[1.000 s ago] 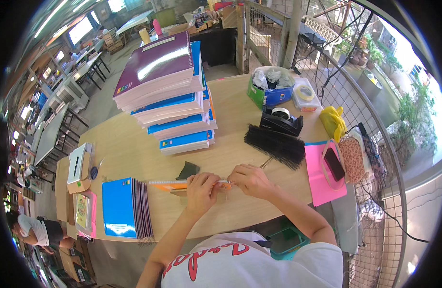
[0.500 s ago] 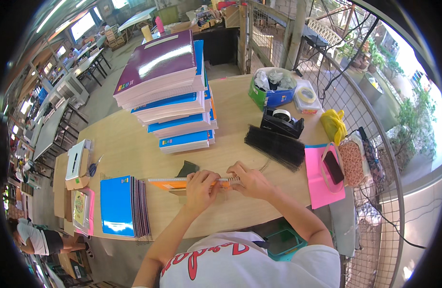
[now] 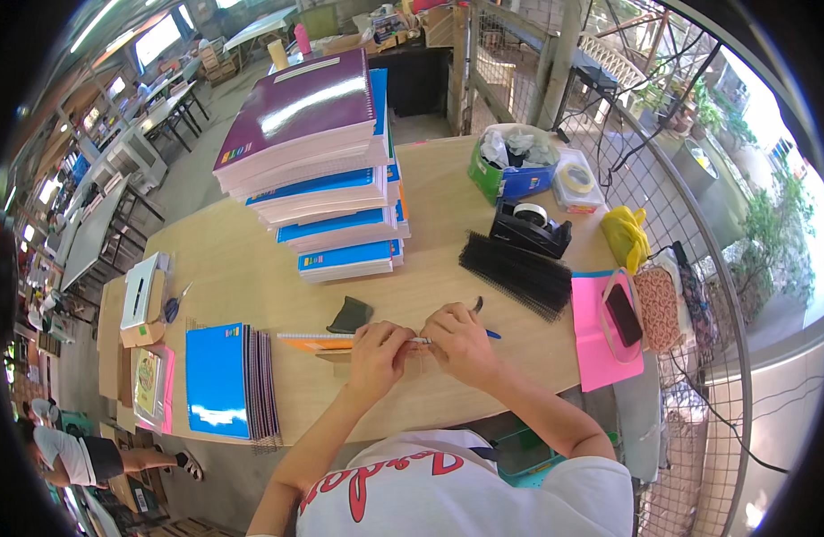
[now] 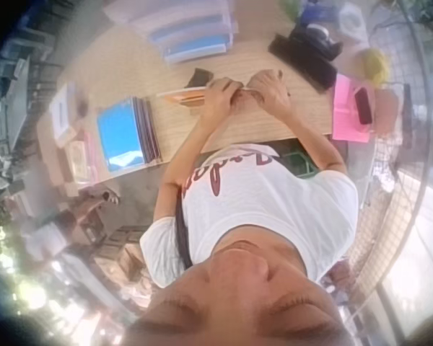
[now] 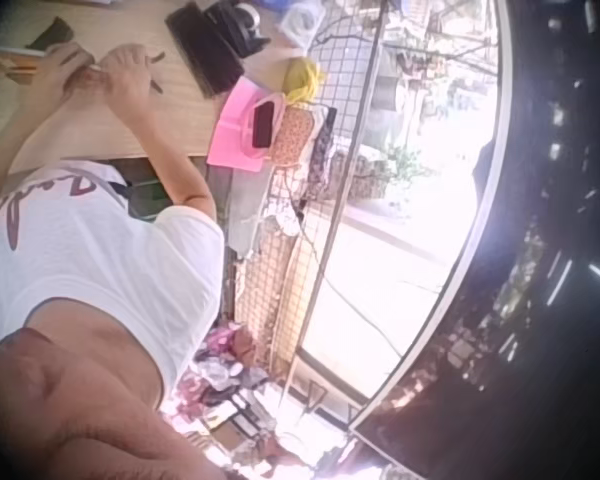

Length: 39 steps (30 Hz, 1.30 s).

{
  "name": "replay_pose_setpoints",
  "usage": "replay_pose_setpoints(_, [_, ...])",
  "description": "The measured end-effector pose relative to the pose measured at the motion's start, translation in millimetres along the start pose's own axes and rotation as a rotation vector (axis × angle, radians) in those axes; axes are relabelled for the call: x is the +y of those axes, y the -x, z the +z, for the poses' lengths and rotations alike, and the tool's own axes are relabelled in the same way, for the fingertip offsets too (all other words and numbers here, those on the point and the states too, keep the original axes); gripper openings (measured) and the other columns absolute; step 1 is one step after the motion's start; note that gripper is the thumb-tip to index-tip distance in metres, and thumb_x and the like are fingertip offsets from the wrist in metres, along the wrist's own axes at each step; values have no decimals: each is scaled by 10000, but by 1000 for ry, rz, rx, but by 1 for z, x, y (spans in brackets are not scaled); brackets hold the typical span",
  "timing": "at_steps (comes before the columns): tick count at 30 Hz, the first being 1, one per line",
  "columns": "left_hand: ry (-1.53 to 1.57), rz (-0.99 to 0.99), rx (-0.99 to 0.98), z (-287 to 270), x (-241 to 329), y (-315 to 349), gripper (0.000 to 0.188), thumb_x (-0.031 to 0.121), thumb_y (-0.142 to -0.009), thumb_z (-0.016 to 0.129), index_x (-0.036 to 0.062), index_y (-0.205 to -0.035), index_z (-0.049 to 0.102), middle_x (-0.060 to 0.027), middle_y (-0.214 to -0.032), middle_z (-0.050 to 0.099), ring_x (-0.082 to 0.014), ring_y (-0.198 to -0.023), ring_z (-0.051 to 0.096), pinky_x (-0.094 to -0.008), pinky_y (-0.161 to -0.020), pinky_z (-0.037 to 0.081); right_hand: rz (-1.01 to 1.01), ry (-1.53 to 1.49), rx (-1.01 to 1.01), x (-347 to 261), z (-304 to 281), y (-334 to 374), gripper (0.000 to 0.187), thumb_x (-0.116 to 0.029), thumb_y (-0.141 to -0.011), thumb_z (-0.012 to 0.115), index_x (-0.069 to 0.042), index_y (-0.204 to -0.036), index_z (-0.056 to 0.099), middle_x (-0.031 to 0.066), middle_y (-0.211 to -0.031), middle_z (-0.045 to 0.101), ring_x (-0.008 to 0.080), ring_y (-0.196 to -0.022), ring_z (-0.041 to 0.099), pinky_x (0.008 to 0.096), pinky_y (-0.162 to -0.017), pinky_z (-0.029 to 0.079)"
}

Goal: The person removes plastic spiral coils from a stack of notebooks by cutting the ends with pliers and pulling the coil out by hand, then places the unbound notebooks into a new stack.

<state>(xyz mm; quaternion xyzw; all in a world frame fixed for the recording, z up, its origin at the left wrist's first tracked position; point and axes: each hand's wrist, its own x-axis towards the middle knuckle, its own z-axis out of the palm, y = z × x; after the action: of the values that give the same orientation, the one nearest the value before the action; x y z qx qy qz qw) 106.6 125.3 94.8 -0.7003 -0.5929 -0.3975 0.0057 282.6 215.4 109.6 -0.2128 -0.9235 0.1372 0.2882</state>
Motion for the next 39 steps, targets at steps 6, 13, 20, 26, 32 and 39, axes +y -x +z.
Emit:
replay_pose_setpoints(6, [31,30,-73,-15,2,10,196,161,-792,731,165,-972,652,-3,-932,629,-204,-834,601,-404,-772,405,432,-623,-303,33,9,-42,283,-257,-860,740,-90,-1081,681,99,-1129,658,318,-1146,556,472,-976,451])
replay_pose_setpoints(13, [-15,66,-161,-10,26,21,188,275,-808,741,251,-972,653,47,-1034,613,-167,-903,568,-465,-762,360,-3,-103,-667,32,177,-101,645,-414,-803,779,-221,-1371,542,310,-1340,464,468,-1220,479,507,-1017,430])
replay_pose_setpoints(20, [-79,25,-103,-6,33,24,182,326,-754,773,237,-871,665,56,-986,610,-173,-893,565,-456,-838,345,70,-139,-603,57,133,-89,552,-546,-827,703,-348,-1333,609,267,-1332,457,458,-1212,480,522,-984,457])
replay_pose_setpoints(26, [-116,-5,-108,-24,-5,29,189,268,-737,775,208,-876,663,23,-890,586,-196,-871,571,-429,-855,363,248,-893,-805,77,-23,-14,473,-490,-913,628,-235,-1310,653,216,-1298,532,368,-1227,508,433,-1019,421])
replay_pose_setpoints(32, [-98,26,-112,-23,-1,27,192,225,-729,782,191,-879,666,15,-859,574,-199,-847,566,-415,-824,370,285,-1008,-646,50,-38,16,495,-427,-884,663,-156,-1299,665,198,-1306,579,331,-1195,543,402,-1018,417])
replay_pose_setpoints(39, [-82,50,-121,-20,-9,35,439,222,-711,810,168,-1102,620,-9,-1014,622,-227,-964,599,-420,-811,383,231,-763,-627,37,-31,6,454,-418,-877,666,-140,-1235,697,174,-1237,625,321,-1153,564,411,-1012,424])
